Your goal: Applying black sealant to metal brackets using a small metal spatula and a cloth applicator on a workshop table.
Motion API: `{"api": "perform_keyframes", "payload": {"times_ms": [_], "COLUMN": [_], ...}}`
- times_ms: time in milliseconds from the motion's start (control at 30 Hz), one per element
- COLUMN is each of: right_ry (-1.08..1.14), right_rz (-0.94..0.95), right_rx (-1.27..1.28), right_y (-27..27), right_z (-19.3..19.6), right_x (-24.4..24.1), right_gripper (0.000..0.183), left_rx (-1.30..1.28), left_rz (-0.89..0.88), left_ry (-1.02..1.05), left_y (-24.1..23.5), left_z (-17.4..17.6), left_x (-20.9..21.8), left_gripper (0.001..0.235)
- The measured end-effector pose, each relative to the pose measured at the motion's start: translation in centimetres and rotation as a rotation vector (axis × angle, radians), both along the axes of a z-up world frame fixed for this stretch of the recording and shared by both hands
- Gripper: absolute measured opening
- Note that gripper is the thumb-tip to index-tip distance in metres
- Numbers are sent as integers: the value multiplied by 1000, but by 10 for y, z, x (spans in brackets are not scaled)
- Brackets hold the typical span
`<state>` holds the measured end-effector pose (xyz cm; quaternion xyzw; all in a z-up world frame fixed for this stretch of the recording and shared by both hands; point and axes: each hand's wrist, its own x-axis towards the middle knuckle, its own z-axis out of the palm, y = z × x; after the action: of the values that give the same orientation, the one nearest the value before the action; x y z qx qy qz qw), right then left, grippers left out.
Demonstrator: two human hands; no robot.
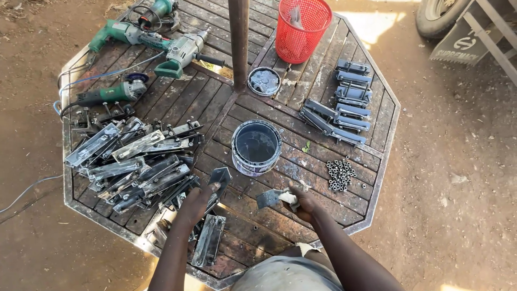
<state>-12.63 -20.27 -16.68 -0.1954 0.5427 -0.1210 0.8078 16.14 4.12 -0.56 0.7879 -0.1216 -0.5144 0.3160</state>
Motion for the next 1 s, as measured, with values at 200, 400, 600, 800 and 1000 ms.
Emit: {"api": "perform_keyframes", "payload": {"times_ms": [200,400,600,800,1000], "right_ry": [-28,108,224,282,220], "right_rz": [36,148,170,160,158], "right_rx": [-55,-111,-96,-71,-64], "right_y": [-3,-12,-12,-6,-19], "right_z": [4,18,-12,-4,13], "right_x": [-2,2,-15,-26,-14], "right_gripper": [22,31,42,54,47], "left_rx": [226,369,395,377,299], "left_rz": [-125,-159,-199,-171,-119], "left_ry": [-153,-258,-246,-197,-220], "left_y": [-8,-4,2,2,4], "left_z": [30,66,52,54,52], "left_x": [9,12,14,8,14], "left_gripper": [105,105,107,108,88]}}
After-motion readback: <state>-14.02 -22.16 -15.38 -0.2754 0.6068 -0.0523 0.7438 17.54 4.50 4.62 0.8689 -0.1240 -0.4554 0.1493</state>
